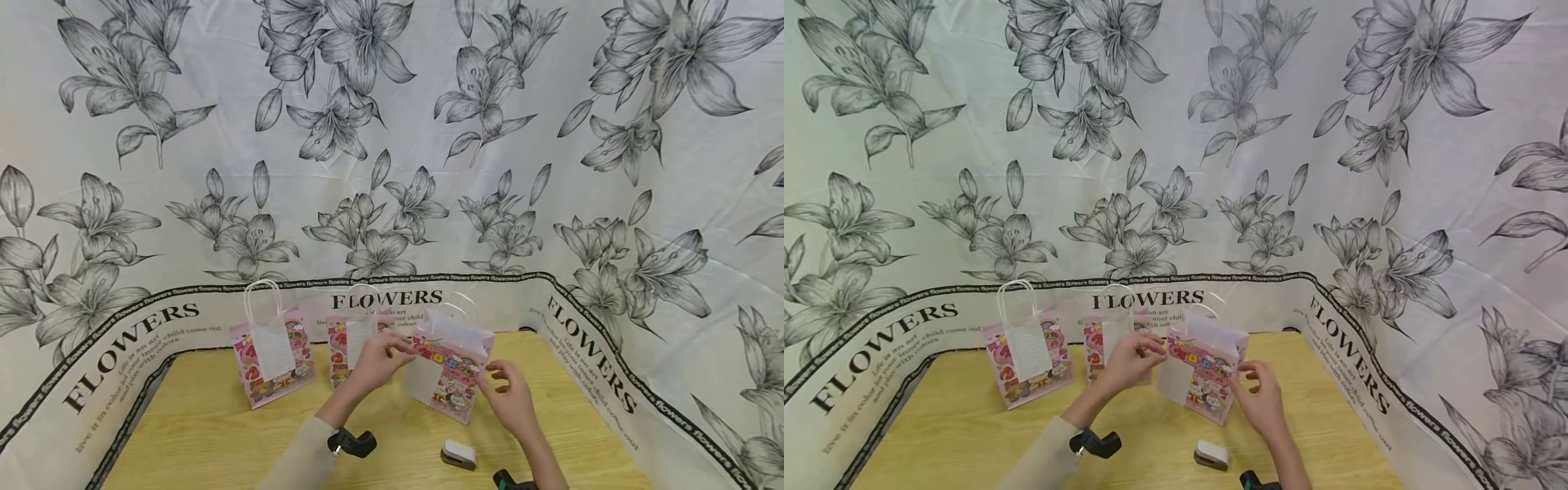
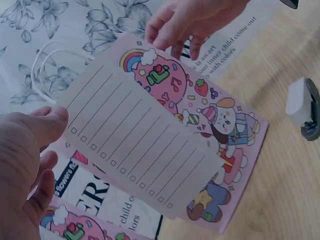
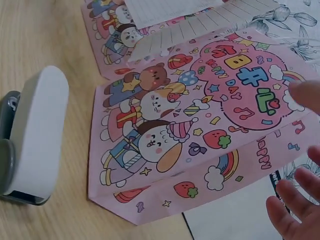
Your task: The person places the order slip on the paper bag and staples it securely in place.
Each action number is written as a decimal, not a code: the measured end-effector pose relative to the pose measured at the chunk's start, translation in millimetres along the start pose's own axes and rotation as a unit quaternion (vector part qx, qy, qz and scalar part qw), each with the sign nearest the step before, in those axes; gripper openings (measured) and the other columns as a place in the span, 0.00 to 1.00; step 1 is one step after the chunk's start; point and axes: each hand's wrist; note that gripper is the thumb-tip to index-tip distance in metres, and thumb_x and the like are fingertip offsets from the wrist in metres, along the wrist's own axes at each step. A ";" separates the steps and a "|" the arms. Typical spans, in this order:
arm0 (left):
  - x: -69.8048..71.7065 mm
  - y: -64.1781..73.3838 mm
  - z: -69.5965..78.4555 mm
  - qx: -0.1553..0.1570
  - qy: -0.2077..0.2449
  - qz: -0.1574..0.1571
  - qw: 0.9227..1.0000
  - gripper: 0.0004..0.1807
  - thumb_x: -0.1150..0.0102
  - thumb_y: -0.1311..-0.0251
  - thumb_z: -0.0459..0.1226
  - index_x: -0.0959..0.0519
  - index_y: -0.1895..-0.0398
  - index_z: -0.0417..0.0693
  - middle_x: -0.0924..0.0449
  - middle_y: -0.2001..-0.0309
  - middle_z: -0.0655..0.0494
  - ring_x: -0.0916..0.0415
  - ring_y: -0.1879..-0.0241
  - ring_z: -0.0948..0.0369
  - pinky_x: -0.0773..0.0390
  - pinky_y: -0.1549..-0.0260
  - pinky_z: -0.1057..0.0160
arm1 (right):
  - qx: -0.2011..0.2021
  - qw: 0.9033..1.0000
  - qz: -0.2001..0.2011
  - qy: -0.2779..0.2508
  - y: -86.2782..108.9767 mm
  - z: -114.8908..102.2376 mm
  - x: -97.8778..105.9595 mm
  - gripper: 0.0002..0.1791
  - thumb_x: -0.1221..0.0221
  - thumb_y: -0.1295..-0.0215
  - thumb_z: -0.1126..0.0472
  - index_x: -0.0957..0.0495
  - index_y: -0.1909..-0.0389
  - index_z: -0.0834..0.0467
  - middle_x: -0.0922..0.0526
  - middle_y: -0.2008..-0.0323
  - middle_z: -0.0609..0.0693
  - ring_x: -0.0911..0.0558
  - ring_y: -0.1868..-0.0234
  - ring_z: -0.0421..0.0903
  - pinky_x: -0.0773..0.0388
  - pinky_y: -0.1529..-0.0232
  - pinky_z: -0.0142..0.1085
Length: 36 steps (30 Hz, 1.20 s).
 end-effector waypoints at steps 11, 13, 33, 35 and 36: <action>-16.2 -37.9 6.7 -0.028 -0.014 -0.026 0.999 0.03 0.31 0.43 0.36 0.13 0.67 0.48 0.29 0.39 0.42 0.31 0.40 0.49 0.26 0.49 0.51 | 0.010 0.999 -0.049 -0.018 -34.8 -19.2 -3.2 0.61 0.24 0.52 0.51 0.56 0.26 0.59 0.47 0.30 0.64 0.47 0.30 0.63 0.49 0.36 0.61; -19.8 -40.4 6.4 -0.015 -0.027 -0.028 0.999 0.02 0.31 0.43 0.37 0.13 0.67 0.50 0.29 0.38 0.45 0.30 0.40 0.52 0.26 0.50 0.54 | 0.004 0.998 -0.052 -0.025 -40.3 -18.7 -6.4 0.61 0.24 0.52 0.51 0.55 0.26 0.58 0.45 0.31 0.63 0.44 0.31 0.63 0.47 0.36 0.62; -24.1 -42.7 5.5 0.000 0.009 0.001 1.000 0.02 0.31 0.44 0.30 0.15 0.71 0.41 0.26 0.42 0.46 0.23 0.70 0.65 0.23 0.72 0.69 | -0.005 0.999 -0.019 -0.050 -59.7 -26.6 -18.4 0.18 0.28 0.45 0.58 0.19 0.55 0.61 0.17 0.62 0.57 0.18 0.63 0.51 0.22 0.65 0.40; -24.3 -41.1 4.1 -0.010 -0.003 -0.001 1.000 0.01 0.32 0.44 0.31 0.15 0.71 0.41 0.21 0.48 0.48 0.24 0.72 0.66 0.24 0.75 0.69 | -0.009 0.999 -0.022 -0.047 -59.3 -26.6 -18.5 0.16 0.28 0.44 0.58 0.18 0.58 0.61 0.17 0.62 0.56 0.18 0.64 0.50 0.22 0.66 0.39; -24.6 -40.1 3.3 -0.011 -0.007 -0.002 1.000 0.01 0.32 0.43 0.31 0.15 0.70 0.42 0.18 0.52 0.49 0.24 0.72 0.67 0.24 0.75 0.69 | -0.012 0.999 -0.023 -0.045 -58.9 -26.5 -18.6 0.16 0.29 0.44 0.58 0.18 0.59 0.61 0.17 0.63 0.56 0.18 0.64 0.49 0.22 0.67 0.39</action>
Point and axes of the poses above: each hand's wrist, its own y-axis away from the middle knuckle, its own x-axis out of the back of the hand, z = x × y
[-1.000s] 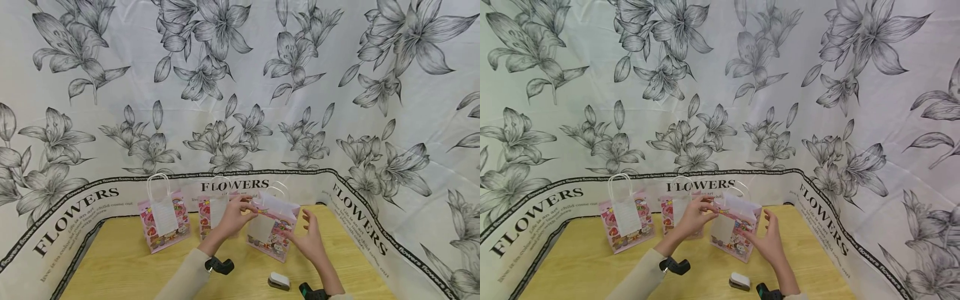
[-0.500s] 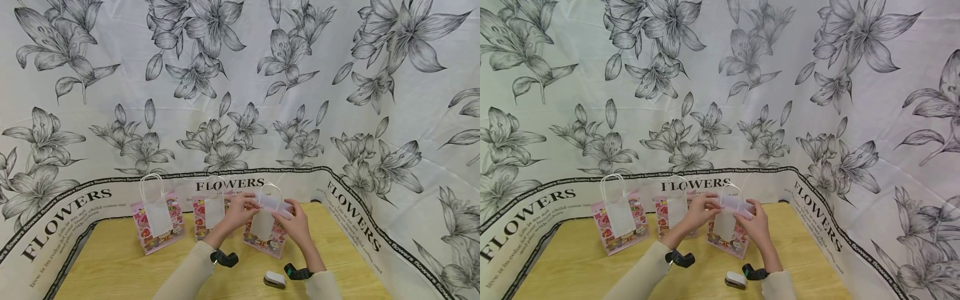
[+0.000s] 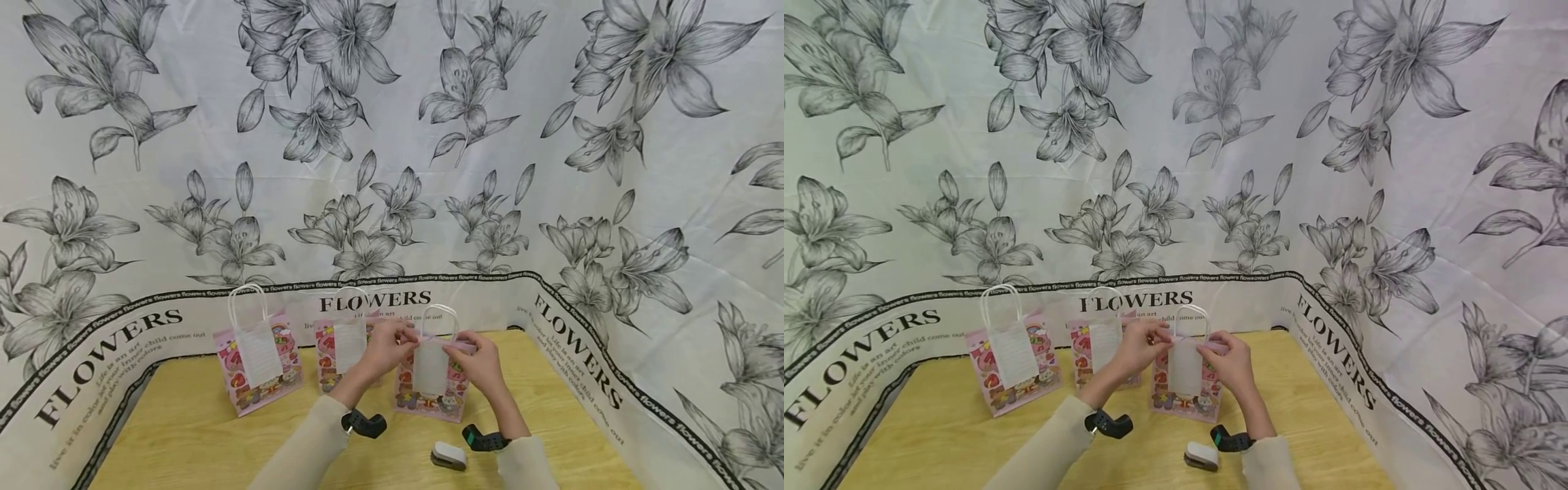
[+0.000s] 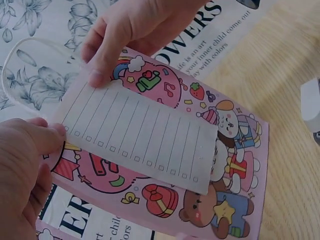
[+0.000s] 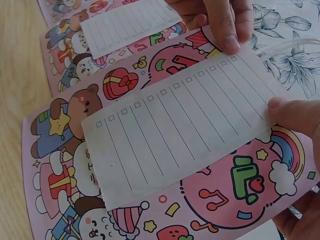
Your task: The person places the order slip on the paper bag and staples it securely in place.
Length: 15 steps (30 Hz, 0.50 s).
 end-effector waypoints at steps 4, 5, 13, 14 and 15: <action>0.3 2.7 -1.6 0.003 -0.020 0.000 1.000 0.05 0.31 0.43 0.33 0.16 0.63 0.44 0.17 0.64 0.58 0.24 0.71 0.68 0.24 0.72 0.69 | -0.006 1.000 -0.004 -0.003 1.3 0.0 -0.9 0.13 0.29 0.44 0.60 0.19 0.61 0.62 0.17 0.64 0.56 0.19 0.67 0.48 0.22 0.71 0.37; 0.4 2.9 -1.7 0.003 -0.025 0.003 1.000 0.07 0.31 0.43 0.34 0.16 0.61 0.45 0.17 0.65 0.59 0.24 0.69 0.68 0.24 0.71 0.69 | -0.008 1.000 -0.006 -0.006 1.5 0.3 -1.2 0.13 0.29 0.44 0.61 0.19 0.61 0.62 0.17 0.65 0.55 0.19 0.68 0.47 0.23 0.72 0.37; 0.8 1.6 -1.4 -0.023 -0.067 -0.007 0.997 0.09 0.31 0.43 0.36 0.13 0.60 0.42 0.15 0.62 0.56 0.21 0.62 0.63 0.24 0.59 0.64 | 0.003 1.000 -0.008 -0.026 0.2 -0.1 -5.9 0.12 0.30 0.43 0.62 0.19 0.61 0.62 0.17 0.66 0.53 0.19 0.69 0.44 0.23 0.71 0.35; 0.8 1.3 -1.0 -0.021 -0.062 -0.013 0.998 0.08 0.31 0.42 0.36 0.13 0.61 0.42 0.15 0.63 0.55 0.21 0.62 0.63 0.24 0.59 0.65 | 0.007 1.000 -0.009 -0.029 -0.1 -0.5 -6.4 0.11 0.30 0.42 0.62 0.19 0.61 0.62 0.17 0.66 0.53 0.19 0.68 0.44 0.23 0.70 0.34; 0.7 1.0 -0.8 -0.016 -0.054 -0.021 0.998 0.08 0.32 0.42 0.35 0.13 0.62 0.41 0.15 0.62 0.54 0.20 0.62 0.62 0.23 0.60 0.66 | 0.012 0.999 -0.012 -0.033 -0.6 -0.5 -7.0 0.11 0.31 0.42 0.62 0.20 0.61 0.62 0.17 0.66 0.53 0.19 0.68 0.44 0.23 0.70 0.35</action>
Point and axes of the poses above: each hand's wrist, its own y-axis away from the middle knuckle, its own x-axis out of the back of the hand, z = x × y
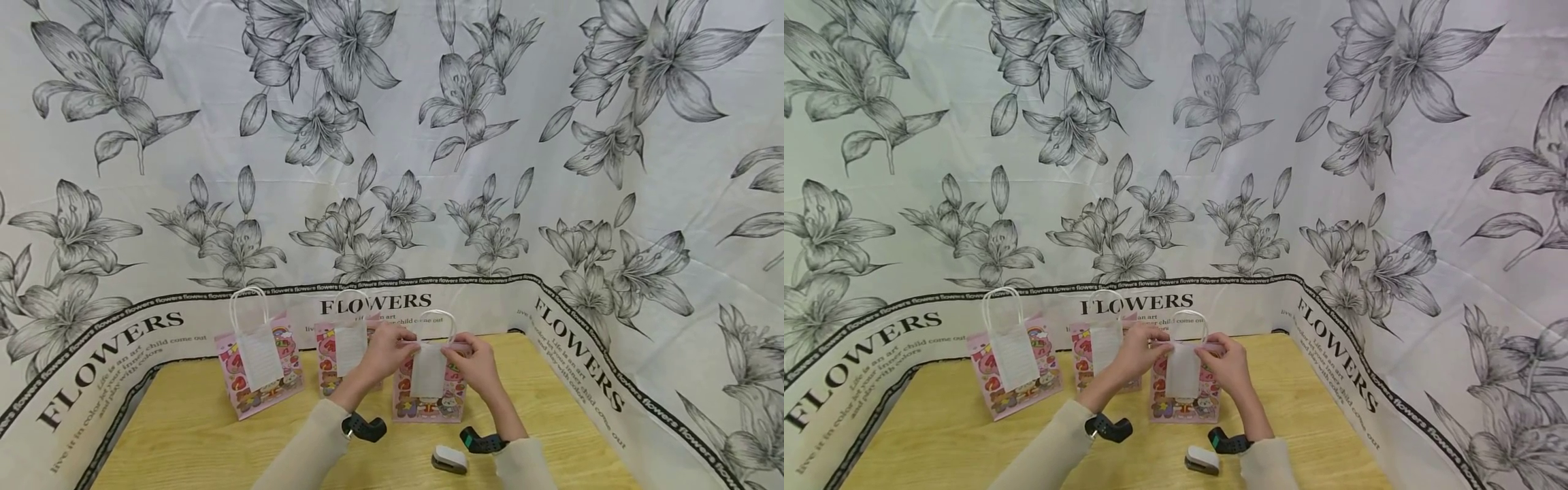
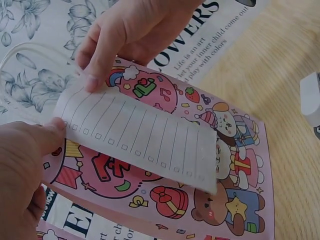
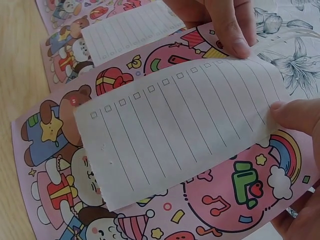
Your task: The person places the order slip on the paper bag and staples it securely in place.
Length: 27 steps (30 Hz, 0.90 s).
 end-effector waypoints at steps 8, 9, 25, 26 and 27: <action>-1.6 4.4 -1.1 0.064 0.048 -0.048 0.996 0.11 0.36 0.37 0.39 0.16 0.58 0.41 0.18 0.60 0.53 0.21 0.62 0.62 0.22 0.64 0.67 | -0.009 0.999 -0.017 -0.031 -0.7 -0.2 -4.7 0.10 0.32 0.41 0.64 0.20 0.61 0.62 0.16 0.66 0.54 0.18 0.65 0.45 0.22 0.66 0.33; -2.0 5.0 -1.5 0.067 0.049 -0.049 0.995 0.10 0.36 0.37 0.40 0.16 0.59 0.42 0.18 0.61 0.53 0.21 0.65 0.63 0.22 0.66 0.67 | -0.010 0.999 -0.017 -0.030 -0.8 -0.4 -5.1 0.11 0.32 0.41 0.64 0.20 0.60 0.63 0.16 0.66 0.54 0.18 0.65 0.45 0.22 0.66 0.33; -12.6 5.8 -8.9 0.068 0.042 -0.006 0.997 0.09 0.35 0.38 0.40 0.16 0.61 0.43 0.16 0.64 0.55 0.22 0.69 0.68 0.23 0.71 0.69 | 0.106 0.990 0.074 0.048 -1.1 -0.9 -22.8 0.09 0.41 0.32 0.63 0.19 0.70 0.63 0.20 0.63 0.55 0.16 0.63 0.55 0.19 0.65 0.45; -12.9 6.1 -9.6 0.069 0.045 -0.006 0.997 0.09 0.36 0.38 0.40 0.17 0.62 0.44 0.17 0.65 0.56 0.23 0.71 0.68 0.24 0.72 0.69 | 0.113 0.990 0.069 0.046 -1.0 -0.7 -23.4 0.09 0.42 0.31 0.64 0.19 0.69 0.64 0.21 0.62 0.55 0.16 0.63 0.55 0.19 0.66 0.44; -13.1 6.4 -10.3 0.070 0.047 -0.007 0.996 0.08 0.36 0.37 0.40 0.17 0.62 0.44 0.18 0.66 0.57 0.24 0.72 0.69 0.24 0.73 0.69 | 0.116 0.990 0.063 0.044 -0.9 -0.4 -23.8 0.09 0.43 0.30 0.64 0.19 0.68 0.65 0.22 0.61 0.55 0.17 0.62 0.56 0.19 0.66 0.43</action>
Point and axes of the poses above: each hand's wrist, its own y-axis away from the middle knuckle, its own x-axis out of the back of the hand, z = x × y
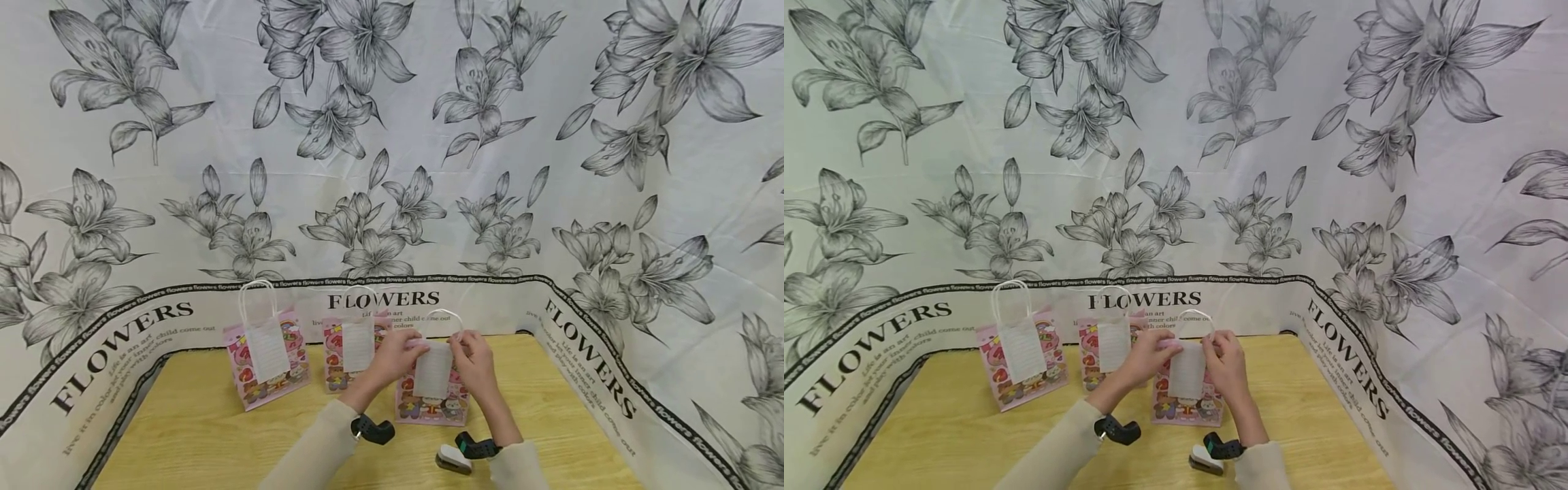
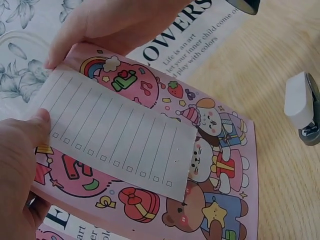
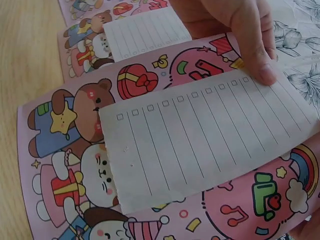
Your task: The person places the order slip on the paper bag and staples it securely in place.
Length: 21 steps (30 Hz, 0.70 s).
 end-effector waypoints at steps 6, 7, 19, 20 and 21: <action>-0.1 -0.6 0.6 0.012 -0.003 -0.006 1.000 0.06 0.39 0.35 0.40 0.20 0.65 0.46 0.23 0.72 0.61 0.31 0.81 0.68 0.29 0.82 0.68 | -0.007 0.998 -0.061 -0.019 0.2 -1.0 8.2 0.08 0.39 0.32 0.62 0.20 0.61 0.64 0.24 0.58 0.55 0.19 0.57 0.54 0.19 0.63 0.39; 0.1 -0.4 1.1 0.013 -0.002 -0.006 1.000 0.06 0.40 0.34 0.40 0.21 0.65 0.46 0.23 0.72 0.61 0.32 0.82 0.68 0.30 0.83 0.68 | -0.007 0.998 -0.068 -0.016 -0.1 -0.6 9.9 0.07 0.38 0.34 0.63 0.20 0.61 0.63 0.24 0.59 0.55 0.19 0.58 0.53 0.19 0.63 0.38; -2.5 6.4 -2.5 0.008 0.043 -0.014 0.999 0.06 0.43 0.31 0.40 0.21 0.64 0.47 0.22 0.71 0.60 0.33 0.84 0.68 0.29 0.83 0.68 | -0.072 0.992 -0.093 -0.051 3.8 5.8 14.2 0.03 0.37 0.36 0.67 0.21 0.63 0.61 0.16 0.63 0.57 0.15 0.66 0.49 0.21 0.73 0.35; -3.2 6.3 -2.7 0.006 0.050 -0.018 0.999 0.07 0.44 0.31 0.40 0.21 0.63 0.47 0.22 0.72 0.59 0.33 0.85 0.67 0.29 0.83 0.68 | -0.075 0.992 -0.090 -0.050 3.8 5.8 14.6 0.03 0.37 0.36 0.67 0.21 0.64 0.61 0.15 0.64 0.56 0.15 0.66 0.49 0.21 0.72 0.34; -4.0 6.2 -2.8 0.002 0.053 -0.020 0.998 0.07 0.45 0.30 0.40 0.21 0.63 0.47 0.23 0.73 0.59 0.34 0.86 0.67 0.29 0.84 0.67 | -0.076 0.992 -0.088 -0.047 4.0 5.9 15.1 0.02 0.37 0.36 0.67 0.21 0.65 0.61 0.15 0.64 0.56 0.15 0.65 0.49 0.21 0.72 0.34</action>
Point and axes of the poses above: each hand's wrist, its own y-axis away from the middle knuckle, its own x-axis out of the back of the hand, z = x × y
